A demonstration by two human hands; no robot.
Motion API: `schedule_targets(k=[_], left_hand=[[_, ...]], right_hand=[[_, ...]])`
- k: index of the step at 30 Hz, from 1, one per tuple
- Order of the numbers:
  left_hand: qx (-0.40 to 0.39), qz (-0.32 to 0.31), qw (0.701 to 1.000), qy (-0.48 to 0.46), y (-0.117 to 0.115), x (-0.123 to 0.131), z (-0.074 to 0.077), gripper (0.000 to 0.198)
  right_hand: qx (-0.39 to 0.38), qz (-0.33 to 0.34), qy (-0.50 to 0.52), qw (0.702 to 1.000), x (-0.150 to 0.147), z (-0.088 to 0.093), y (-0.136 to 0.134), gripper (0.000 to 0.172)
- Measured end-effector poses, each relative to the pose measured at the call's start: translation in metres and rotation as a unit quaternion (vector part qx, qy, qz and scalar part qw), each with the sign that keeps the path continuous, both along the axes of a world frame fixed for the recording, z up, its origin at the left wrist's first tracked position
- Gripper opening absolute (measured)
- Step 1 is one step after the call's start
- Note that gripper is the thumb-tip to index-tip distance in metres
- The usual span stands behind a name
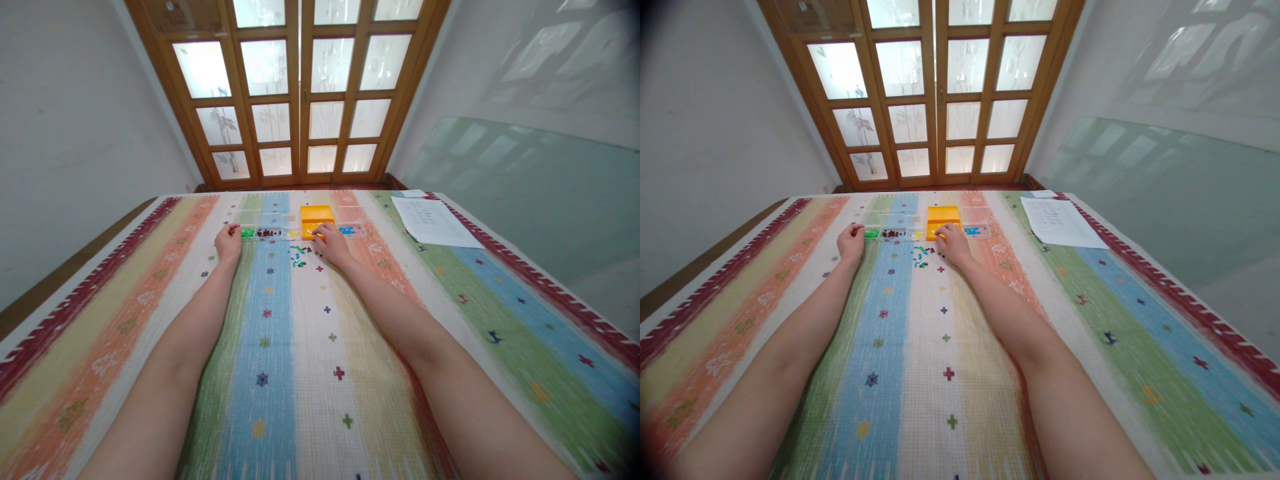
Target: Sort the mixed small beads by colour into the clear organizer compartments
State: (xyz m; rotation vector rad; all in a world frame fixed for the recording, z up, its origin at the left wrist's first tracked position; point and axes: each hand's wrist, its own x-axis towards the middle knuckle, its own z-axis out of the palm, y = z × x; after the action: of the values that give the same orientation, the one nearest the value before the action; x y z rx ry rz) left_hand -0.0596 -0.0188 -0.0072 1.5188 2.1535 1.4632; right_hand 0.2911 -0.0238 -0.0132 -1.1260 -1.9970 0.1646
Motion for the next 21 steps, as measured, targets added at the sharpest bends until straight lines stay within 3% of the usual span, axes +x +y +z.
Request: schedule_targets(k=[16, 21], left_hand=[[0.009, 0.019, 1.000, 0.016, 0.0035, -0.0052, -0.0063, 0.036], [0.004, 0.037, 0.999, 0.017, 0.0002, -0.0012, -0.0022, 0.048]], right_hand=[[0.001, 0.011, 0.003, 1.000, 0.0007, -0.0004, -0.0004, 0.018], [0.000, 0.013, -0.007, 1.000, 0.0005, 0.0009, -0.0008, 0.017]])
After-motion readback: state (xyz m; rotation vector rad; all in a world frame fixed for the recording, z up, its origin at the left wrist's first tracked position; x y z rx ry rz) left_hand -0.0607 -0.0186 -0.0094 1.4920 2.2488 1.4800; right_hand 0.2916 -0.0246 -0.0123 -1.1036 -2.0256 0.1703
